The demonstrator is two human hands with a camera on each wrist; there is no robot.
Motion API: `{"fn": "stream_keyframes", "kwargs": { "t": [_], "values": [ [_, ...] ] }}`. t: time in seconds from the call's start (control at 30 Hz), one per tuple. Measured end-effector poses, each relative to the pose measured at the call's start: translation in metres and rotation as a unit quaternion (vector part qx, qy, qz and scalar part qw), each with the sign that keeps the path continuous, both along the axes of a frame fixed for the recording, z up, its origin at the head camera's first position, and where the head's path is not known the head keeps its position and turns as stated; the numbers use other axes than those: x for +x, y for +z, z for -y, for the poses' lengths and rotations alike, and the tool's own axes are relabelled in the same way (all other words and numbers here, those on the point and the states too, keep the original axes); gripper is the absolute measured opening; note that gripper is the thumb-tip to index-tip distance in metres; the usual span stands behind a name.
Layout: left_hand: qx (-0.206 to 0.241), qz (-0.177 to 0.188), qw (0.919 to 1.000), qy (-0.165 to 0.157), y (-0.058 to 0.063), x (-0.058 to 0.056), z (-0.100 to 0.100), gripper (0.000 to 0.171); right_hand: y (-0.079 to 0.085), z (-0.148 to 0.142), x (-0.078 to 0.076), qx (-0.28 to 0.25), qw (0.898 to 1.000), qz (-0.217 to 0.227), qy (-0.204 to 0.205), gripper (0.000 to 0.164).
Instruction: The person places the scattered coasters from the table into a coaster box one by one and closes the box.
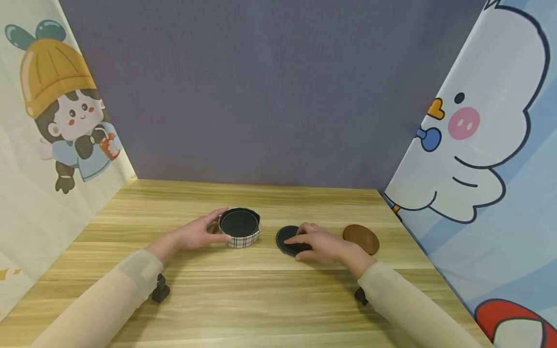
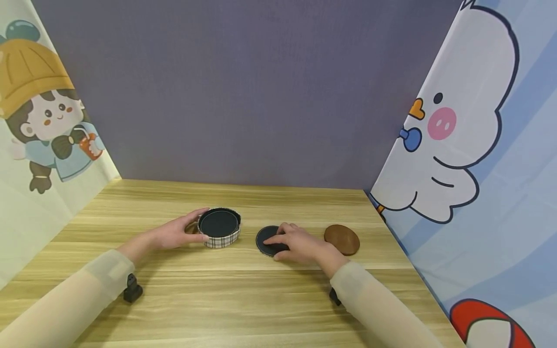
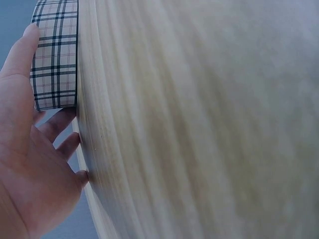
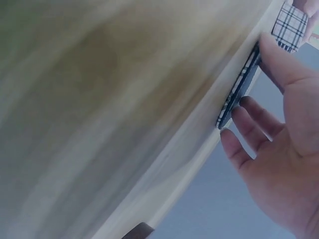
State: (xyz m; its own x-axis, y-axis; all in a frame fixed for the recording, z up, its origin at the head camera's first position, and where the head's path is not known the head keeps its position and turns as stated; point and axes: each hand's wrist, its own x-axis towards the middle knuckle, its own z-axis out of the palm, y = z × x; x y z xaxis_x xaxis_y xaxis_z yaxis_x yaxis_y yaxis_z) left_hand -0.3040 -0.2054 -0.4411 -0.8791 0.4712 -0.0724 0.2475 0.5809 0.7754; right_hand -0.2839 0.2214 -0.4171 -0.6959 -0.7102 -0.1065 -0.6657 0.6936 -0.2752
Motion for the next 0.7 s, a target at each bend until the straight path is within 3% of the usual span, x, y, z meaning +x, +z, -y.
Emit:
{"fn": "stream_keyframes", "kwargs": {
  "t": [0.47, 0.7],
  "values": [
    [-0.011, -0.006, 0.9999, 0.002, 0.0, 0.001, 0.0, 0.109, 0.002, -0.011, -0.005, -0.056, 0.994, 0.069, -0.063, 0.087],
    [-0.008, -0.003, 1.0, 0.002, 0.0, 0.0, 0.0, 0.109, -0.002, -0.023, -0.012, -0.094, 0.99, 0.082, -0.072, 0.094]
  ]
}}
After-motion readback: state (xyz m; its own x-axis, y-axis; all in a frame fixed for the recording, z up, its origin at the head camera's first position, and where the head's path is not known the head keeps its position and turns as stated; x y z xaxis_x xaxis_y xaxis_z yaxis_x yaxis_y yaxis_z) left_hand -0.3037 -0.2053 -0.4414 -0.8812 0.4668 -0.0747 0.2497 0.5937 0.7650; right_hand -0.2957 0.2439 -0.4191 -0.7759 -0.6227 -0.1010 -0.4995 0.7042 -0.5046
